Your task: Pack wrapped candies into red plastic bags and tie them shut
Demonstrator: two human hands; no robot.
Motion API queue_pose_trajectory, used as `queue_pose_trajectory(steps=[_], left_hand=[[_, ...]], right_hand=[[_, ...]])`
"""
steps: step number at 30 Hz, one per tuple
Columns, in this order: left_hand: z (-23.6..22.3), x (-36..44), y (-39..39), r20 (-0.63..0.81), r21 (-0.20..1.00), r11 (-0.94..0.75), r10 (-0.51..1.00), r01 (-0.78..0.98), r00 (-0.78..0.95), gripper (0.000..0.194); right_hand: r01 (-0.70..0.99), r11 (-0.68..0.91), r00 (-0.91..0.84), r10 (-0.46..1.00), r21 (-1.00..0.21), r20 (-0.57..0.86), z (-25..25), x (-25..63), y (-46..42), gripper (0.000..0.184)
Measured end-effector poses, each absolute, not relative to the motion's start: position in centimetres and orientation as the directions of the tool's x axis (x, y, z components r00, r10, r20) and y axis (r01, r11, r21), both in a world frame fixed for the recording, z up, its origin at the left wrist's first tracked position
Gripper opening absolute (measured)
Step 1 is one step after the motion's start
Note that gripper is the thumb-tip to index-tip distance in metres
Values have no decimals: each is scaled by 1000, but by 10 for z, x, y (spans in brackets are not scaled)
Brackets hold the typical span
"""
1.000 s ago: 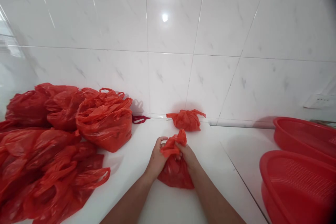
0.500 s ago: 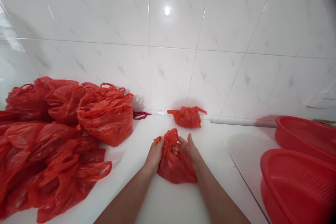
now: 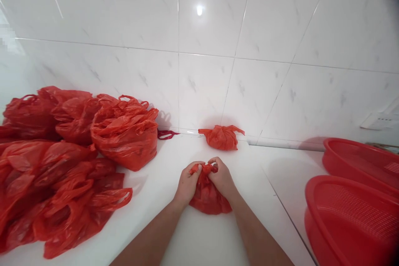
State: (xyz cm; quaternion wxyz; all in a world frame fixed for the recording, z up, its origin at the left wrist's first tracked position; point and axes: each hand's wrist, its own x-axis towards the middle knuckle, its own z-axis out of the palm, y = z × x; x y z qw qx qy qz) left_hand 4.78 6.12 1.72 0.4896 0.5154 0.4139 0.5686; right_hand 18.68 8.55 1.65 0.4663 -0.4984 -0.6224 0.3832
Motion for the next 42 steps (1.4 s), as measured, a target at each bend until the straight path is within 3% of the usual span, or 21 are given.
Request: queue_pose_trajectory(steps=[3,5,9,13,15,17,21,23,27,31,36,42], left_hand=[[22,51,55,222,972,-219,975,-81,28,28],[22,54,52,269,963,-268,961,-21,62,26],[14,57,49,384,902,-399,916,167,114,26],[7,55,52,448,824,-476,879,308,162,29],[6,54,52,464,800,-491,871,345,162,29],[7,53,52,473,776,-503,863,380,176,29],[7,52,49,511,696,-558,827,452,234,34],[8,54,48,583,600,-618,773,507,252,36],[13,59,41,764,288,-732,565,618,312,37],[21,71,20,767,75,-845,388,530,511,26],[23,87,-9,703,6,-967,184,253,687,7],[17,90,-13,692,-35,-962,173,271,701,13]], right_hand=[[458,192,48,970,-868,240,14,184,82,15],[436,210,65,962,-875,264,12,184,82,22],[42,231,-8,973,-972,231,8,189,89,26],[-158,98,-115,986,-983,117,5,198,94,27],[-363,-35,-201,979,-931,41,5,203,94,29],[-568,-162,-267,964,-807,-6,5,207,93,27],[-685,-174,-242,970,-707,-4,4,213,95,27],[-699,-135,-189,982,-703,-1,4,217,97,35],[-612,20,-1,1000,-791,26,4,230,105,38],[-484,107,107,992,-869,62,-1,244,113,39],[-290,157,168,979,-944,111,-6,246,117,32],[-78,139,135,983,-987,127,1,232,108,28]])
